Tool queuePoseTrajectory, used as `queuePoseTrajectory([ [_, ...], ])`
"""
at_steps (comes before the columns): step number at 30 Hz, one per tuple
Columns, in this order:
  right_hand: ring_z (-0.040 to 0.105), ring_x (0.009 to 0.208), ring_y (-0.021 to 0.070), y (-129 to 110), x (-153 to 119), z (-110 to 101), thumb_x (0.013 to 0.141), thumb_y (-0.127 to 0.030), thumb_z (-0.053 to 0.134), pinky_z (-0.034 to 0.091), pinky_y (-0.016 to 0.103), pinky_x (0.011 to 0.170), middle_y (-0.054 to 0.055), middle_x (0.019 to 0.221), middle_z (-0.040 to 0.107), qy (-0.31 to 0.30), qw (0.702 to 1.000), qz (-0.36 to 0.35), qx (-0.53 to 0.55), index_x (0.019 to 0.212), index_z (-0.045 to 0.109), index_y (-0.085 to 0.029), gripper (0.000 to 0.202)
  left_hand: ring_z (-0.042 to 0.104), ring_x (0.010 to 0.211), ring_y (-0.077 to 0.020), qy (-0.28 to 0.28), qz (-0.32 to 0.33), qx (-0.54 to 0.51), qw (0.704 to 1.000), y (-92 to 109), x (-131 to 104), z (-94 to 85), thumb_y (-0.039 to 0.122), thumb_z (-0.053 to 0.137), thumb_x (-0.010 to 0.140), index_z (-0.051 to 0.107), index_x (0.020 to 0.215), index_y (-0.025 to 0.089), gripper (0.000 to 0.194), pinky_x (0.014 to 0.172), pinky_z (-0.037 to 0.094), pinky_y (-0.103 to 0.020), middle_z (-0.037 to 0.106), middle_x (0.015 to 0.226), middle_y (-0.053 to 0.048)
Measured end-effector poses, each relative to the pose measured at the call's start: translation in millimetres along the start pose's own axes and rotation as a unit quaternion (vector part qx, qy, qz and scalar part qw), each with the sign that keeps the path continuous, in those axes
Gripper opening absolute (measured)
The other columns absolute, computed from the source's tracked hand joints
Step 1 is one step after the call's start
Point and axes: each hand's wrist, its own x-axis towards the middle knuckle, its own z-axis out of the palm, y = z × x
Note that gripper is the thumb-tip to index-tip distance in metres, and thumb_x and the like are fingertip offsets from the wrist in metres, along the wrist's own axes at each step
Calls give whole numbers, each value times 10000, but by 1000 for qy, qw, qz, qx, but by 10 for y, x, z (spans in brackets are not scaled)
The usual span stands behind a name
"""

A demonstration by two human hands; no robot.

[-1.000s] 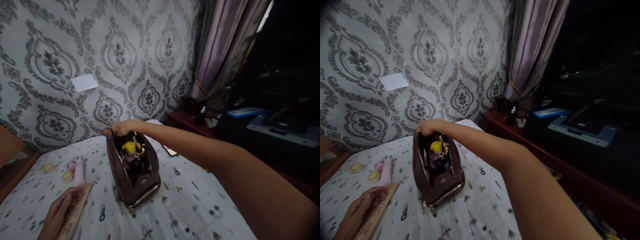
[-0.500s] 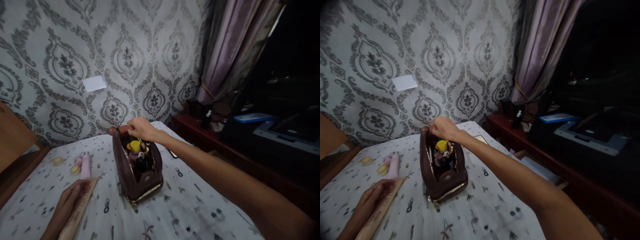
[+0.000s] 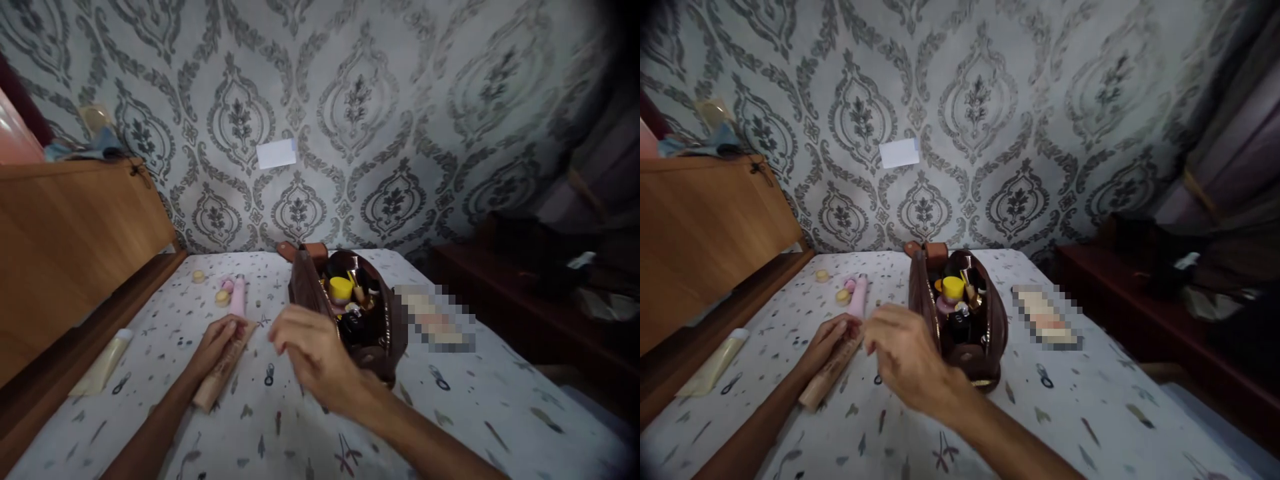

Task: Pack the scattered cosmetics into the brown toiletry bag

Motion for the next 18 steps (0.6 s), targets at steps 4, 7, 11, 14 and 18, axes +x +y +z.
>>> queuePoseTrajectory([
  [4, 538, 661, 146, 232, -85, 692, 659, 5, 393, 424, 256, 676, -7, 657, 569, -28, 992, 89, 87, 611, 499, -206, 240, 581, 725, -196, 11, -1, -21, 1000, 33, 3, 2, 566, 523, 868, 704, 879, 156, 448, 704, 475, -295, 647, 728, -37],
  [7, 486, 570, 131, 522, -140, 1119, 652, -16, 381, 400, 237, 625, -25, 571, 525, 25, 960, 230, 155, 552, 505, -201, 244, 573, 676, -178, 44, -8, -40, 998, 7, 20, -8, 552, 551, 852, 691, 864, 156, 420, 669, 473, -285, 640, 699, -25],
  [11, 433, 517, 132, 804, -265, 1399, 626, -51, 377, 350, 231, 565, -36, 489, 441, 90, 927, 326, 161, 493, 459, -206, 220, 566, 635, -159, 146, -14, -26, 989, -99, 66, -82, 543, 607, 801, 666, 839, 161, 389, 631, 468, -273, 616, 666, -8],
  [14, 419, 513, 130, 879, -376, 1426, 635, -74, 378, 326, 231, 550, -38, 494, 436, 93, 925, 330, 161, 507, 469, -206, 204, 565, 649, -154, 223, -28, -5, 974, -224, 139, -211, 554, 592, 775, 644, 890, 165, 409, 593, 452, -255, 614, 703, -11],
  [18, 415, 513, 130, 892, -448, 1400, 657, -94, 382, 305, 229, 531, -35, 503, 447, 85, 923, 333, 174, 526, 495, -203, 205, 600, 678, -168, 306, -65, 41, 949, -415, 366, -468, 585, 543, 743, 623, 925, 167, 462, 565, 452, -254, 630, 753, -33],
])
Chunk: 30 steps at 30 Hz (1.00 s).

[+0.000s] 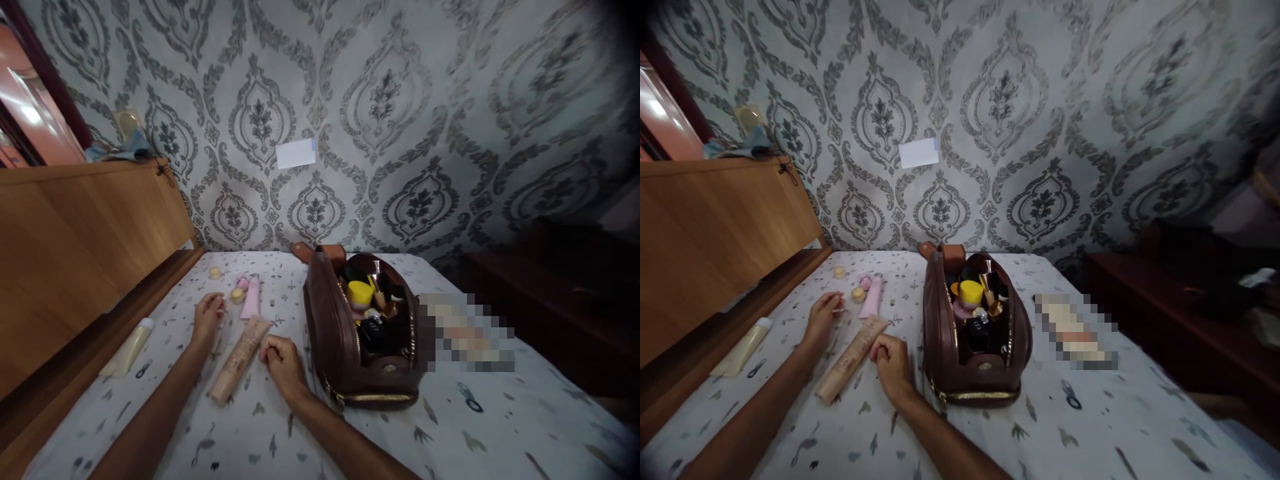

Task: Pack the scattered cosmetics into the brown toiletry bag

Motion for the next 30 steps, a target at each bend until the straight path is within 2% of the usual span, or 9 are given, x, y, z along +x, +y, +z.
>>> queuePoseTrajectory([
  [4, 425, 513, 127, -1, 8, -2, 646, -84, 387, 297, 226, 525, -31, 506, 468, -11, 1000, 4, -2, 513, 501, -201, 211, 629, 756, -208, 33, 3, 100, 994, -73, 487, -11, 501, 545, 757, 622, 893, 172, 365, 617, 488, -295, 645, 813, -59],
  [7, 430, 514, 127, 3, 18, 4, 638, -79, 387, 294, 223, 522, -29, 506, 476, -9, 1000, 11, -1, 510, 506, -200, 213, 626, 945, -280, 37, 28, 198, 979, -63, 818, -14, 346, 568, 777, 628, 957, 157, 268, 780, 506, -382, 649, 956, -113],
  [10, 428, 512, 127, 9, 22, 6, 622, -73, 387, 305, 221, 528, -33, 498, 470, -6, 1000, 12, 3, 504, 505, -202, 212, 529, 1186, -336, 18, 65, 285, 956, -65, 1036, -12, 255, 537, 828, 614, 1111, 144, 313, 967, 434, -455, 598, 1184, -158],
  [12, 440, 521, 129, 14, 25, 6, 619, -72, 391, 316, 220, 535, -31, 502, 477, -3, 1000, 7, 5, 499, 506, -203, 212, 440, 1300, -348, -3, 82, 331, 940, -95, 1123, 0, 224, 487, 875, 583, 1207, 137, 357, 1037, 379, -471, 532, 1328, -176],
  [15, 448, 527, 131, 30, 29, 10, 628, -77, 396, 321, 220, 538, -29, 505, 481, -4, 1000, 5, 9, 498, 508, -202, 213, 332, 1391, -373, -30, 84, 386, 918, -170, 1209, 24, 188, 468, 888, 534, 1297, 125, 419, 1073, 339, -508, 427, 1464, -221],
  [17, 439, 522, 129, 47, 34, 15, 627, -79, 396, 316, 220, 533, -30, 506, 477, -8, 1000, 7, 15, 500, 509, -201, 210, 308, 1406, -385, -48, 81, 414, 905, -216, 1256, 31, 174, 468, 880, 512, 1329, 123, 454, 1071, 337, -530, 408, 1488, -235],
  [21, 436, 521, 129, 79, 38, 27, 622, -78, 398, 317, 224, 536, -29, 510, 480, -10, 1000, 7, 22, 501, 507, -201, 204, 425, 1323, -374, -79, 83, 453, 884, -239, 1321, 12, 173, 444, 875, 533, 1300, 152, 434, 1025, 385, -512, 514, 1405, -208],
  [24, 453, 529, 131, 81, 33, 40, 623, -69, 401, 331, 223, 546, -31, 513, 488, -2, 1000, 6, 20, 497, 512, -201, 214, 523, 1202, -373, -88, 89, 469, 874, -195, 1309, -6, 206, 449, 865, 588, 1168, 166, 336, 964, 424, -502, 585, 1281, -198],
  [30, 464, 526, 123, 50, 20, 69, 612, -33, 402, 342, 214, 552, -41, 503, 495, 5, 1000, 23, 12, 482, 527, -195, 242, 581, 1068, -359, -75, 112, 436, 890, -79, 1133, -55, 343, 487, 833, 550, 977, 180, 227, 911, 462, -496, 601, 1086, -157],
])
